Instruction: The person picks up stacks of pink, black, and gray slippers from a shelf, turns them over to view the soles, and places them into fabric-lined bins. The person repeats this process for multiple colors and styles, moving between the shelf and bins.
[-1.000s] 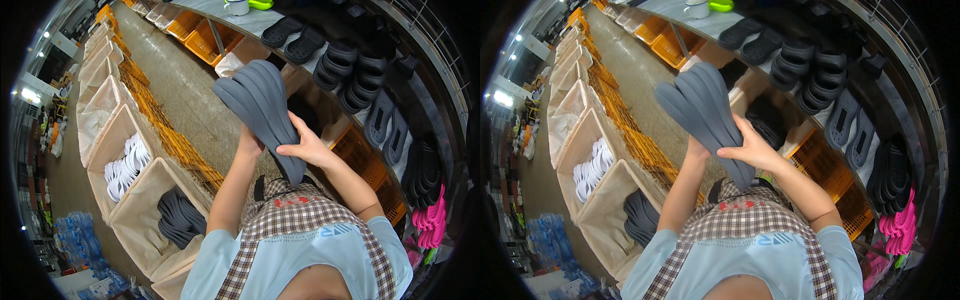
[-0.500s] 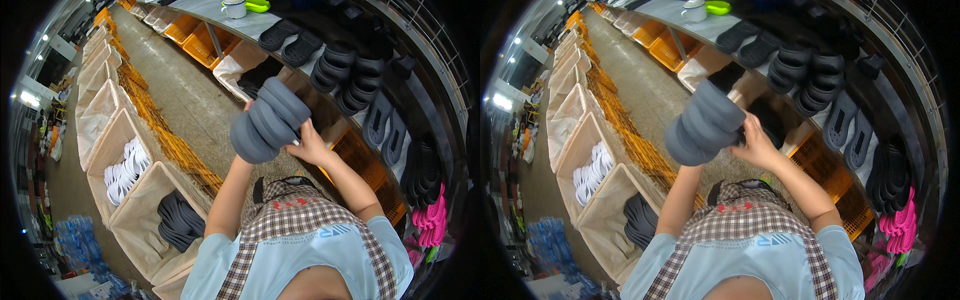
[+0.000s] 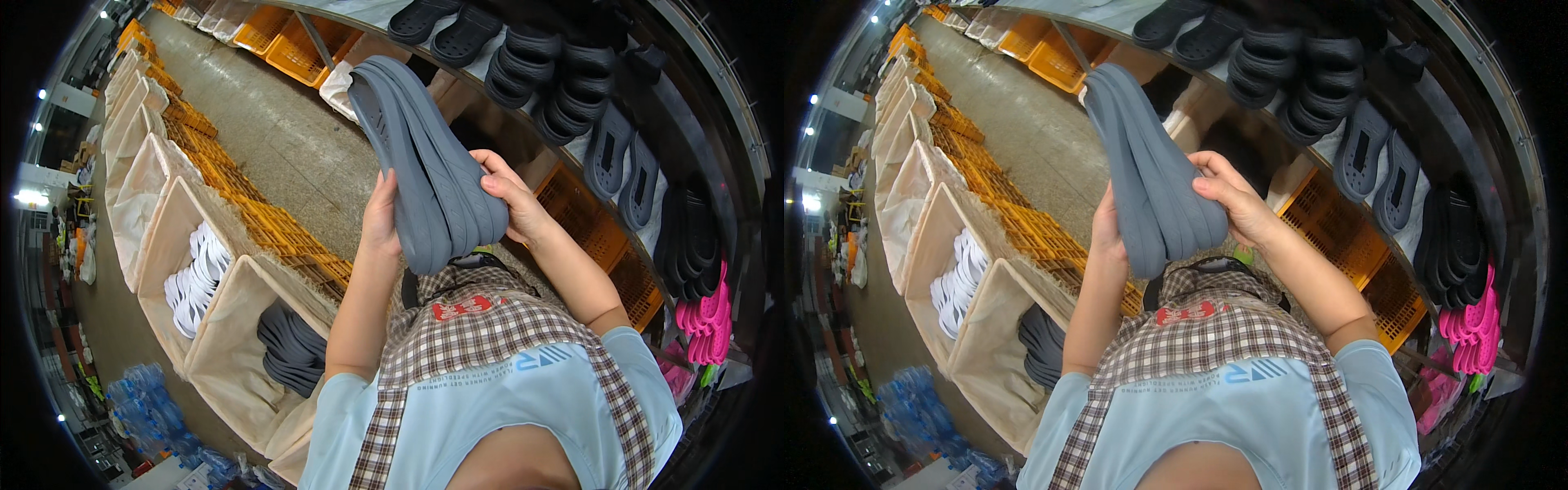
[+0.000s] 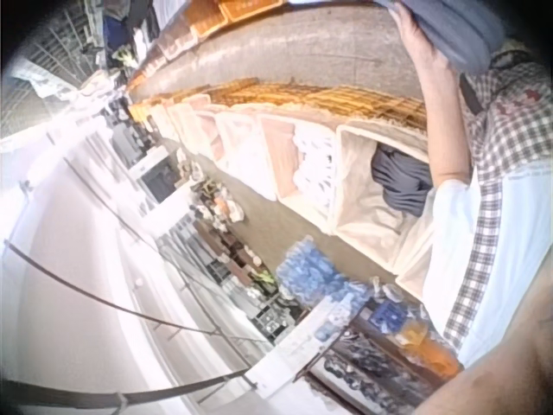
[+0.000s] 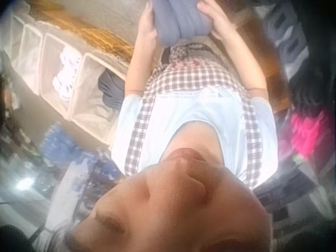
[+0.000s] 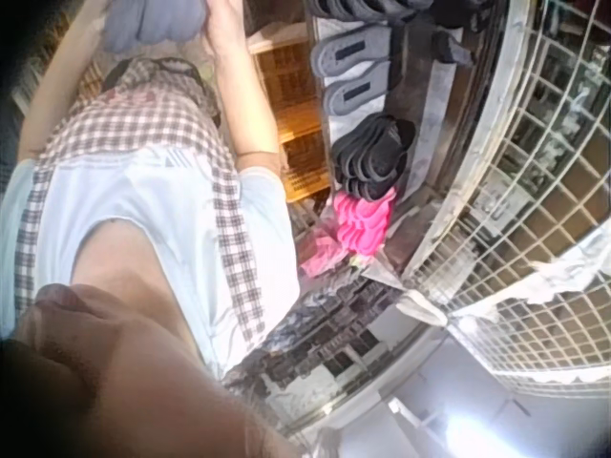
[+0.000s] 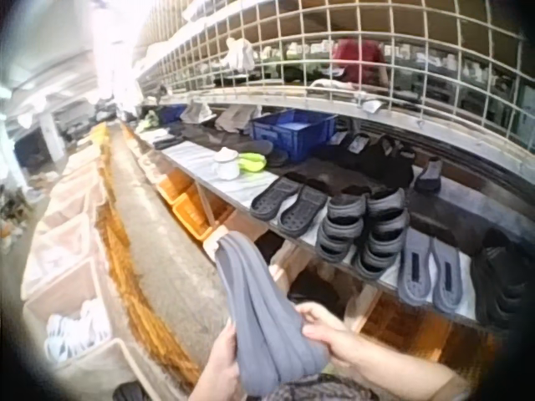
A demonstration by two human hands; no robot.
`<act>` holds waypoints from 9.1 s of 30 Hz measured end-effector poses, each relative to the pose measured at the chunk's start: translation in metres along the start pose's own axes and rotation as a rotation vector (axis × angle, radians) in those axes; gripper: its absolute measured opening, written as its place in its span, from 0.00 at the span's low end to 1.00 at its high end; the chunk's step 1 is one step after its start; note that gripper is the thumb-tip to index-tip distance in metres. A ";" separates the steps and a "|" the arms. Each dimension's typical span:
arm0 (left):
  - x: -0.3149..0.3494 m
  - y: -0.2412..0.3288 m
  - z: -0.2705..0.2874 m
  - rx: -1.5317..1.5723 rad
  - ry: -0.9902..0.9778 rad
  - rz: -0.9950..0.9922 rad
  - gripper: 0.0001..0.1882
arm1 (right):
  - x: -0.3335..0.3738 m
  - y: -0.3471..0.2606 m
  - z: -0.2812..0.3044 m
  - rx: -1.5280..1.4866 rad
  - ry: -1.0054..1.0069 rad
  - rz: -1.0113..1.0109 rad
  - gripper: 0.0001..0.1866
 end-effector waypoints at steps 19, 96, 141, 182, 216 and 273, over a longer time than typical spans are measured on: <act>0.015 -0.009 -0.015 -0.003 -0.041 0.061 0.22 | 0.018 0.012 -0.007 -0.013 0.025 0.098 0.39; -0.161 -0.253 -0.096 -1.934 -1.065 -0.354 0.15 | 0.264 -0.144 0.353 -0.089 1.227 -0.599 0.14; -0.067 -0.100 0.023 -1.937 -0.466 -0.118 0.15 | 0.249 -0.228 0.395 0.450 0.982 0.169 0.38; 0.074 0.046 0.033 -0.029 0.148 -0.746 0.32 | -0.064 0.009 -0.087 0.546 -0.463 -0.037 0.52; -0.004 -0.004 0.041 0.059 0.132 -0.197 0.23 | -0.038 0.015 -0.034 0.244 -0.014 -0.330 0.42; 0.023 -0.019 -0.021 0.006 -0.119 0.086 0.23 | 0.023 0.006 -0.015 0.120 -0.085 0.159 0.41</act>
Point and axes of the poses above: each hand's wrist, its own x-axis away from the middle knuckle, its own z-axis out of the back of the hand, y = z × x, the point moved 4 cm from there along -x, towards the middle knuckle, and after that the axes turned 8 degrees about -y, right-handed, at the moved point
